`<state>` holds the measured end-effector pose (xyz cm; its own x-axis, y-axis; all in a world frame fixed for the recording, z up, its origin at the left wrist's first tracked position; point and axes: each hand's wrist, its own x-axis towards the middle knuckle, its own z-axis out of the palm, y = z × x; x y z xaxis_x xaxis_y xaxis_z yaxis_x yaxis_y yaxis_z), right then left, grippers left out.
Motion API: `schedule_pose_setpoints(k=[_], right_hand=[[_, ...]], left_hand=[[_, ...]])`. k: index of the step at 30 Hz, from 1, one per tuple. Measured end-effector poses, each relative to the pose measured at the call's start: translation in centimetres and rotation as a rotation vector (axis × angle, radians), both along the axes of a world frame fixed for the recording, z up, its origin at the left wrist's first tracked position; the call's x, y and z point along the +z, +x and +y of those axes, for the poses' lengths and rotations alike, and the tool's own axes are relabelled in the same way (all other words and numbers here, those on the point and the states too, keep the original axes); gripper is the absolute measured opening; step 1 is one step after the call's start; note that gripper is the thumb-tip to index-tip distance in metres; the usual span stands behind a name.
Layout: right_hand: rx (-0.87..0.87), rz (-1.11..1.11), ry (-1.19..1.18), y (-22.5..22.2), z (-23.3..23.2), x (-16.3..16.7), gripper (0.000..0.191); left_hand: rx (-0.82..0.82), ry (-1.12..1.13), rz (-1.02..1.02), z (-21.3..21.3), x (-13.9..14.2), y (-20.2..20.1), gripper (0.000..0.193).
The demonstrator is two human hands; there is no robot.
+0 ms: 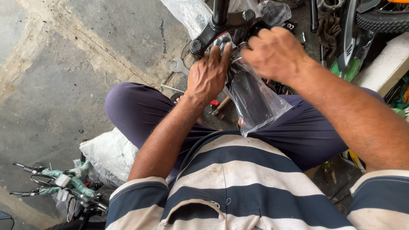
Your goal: The person sits on the workshop floor holding a bicycle front fork assembly in their lap. They unwrap plastic packaging from the fork, fit small hardware parts onto it, tighten components with wrenches, and apply liquid from a bottle onto the assembly.
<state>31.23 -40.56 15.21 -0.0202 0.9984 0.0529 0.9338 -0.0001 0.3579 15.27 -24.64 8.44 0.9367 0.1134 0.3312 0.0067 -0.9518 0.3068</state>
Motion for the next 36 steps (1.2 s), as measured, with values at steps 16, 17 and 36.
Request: schedule_pose_setpoints(k=[16, 17, 36], right_hand=[[0.054, -0.16, -0.027, -1.6, 2.3, 0.8, 0.023], [0.065, -0.142, -0.001, -1.4, 2.2, 0.6, 0.023], [0.059, 0.186, 0.229, 0.4, 1.4, -0.8, 0.036]], left_hand=[[-0.011, 0.012, -0.018, 0.0, 0.2, -0.1, 0.04], [-0.002, 0.026, -0.012, 0.0, 0.2, -0.2, 0.04], [0.015, 0.059, -0.046, -0.3, -0.8, -0.1, 0.05]])
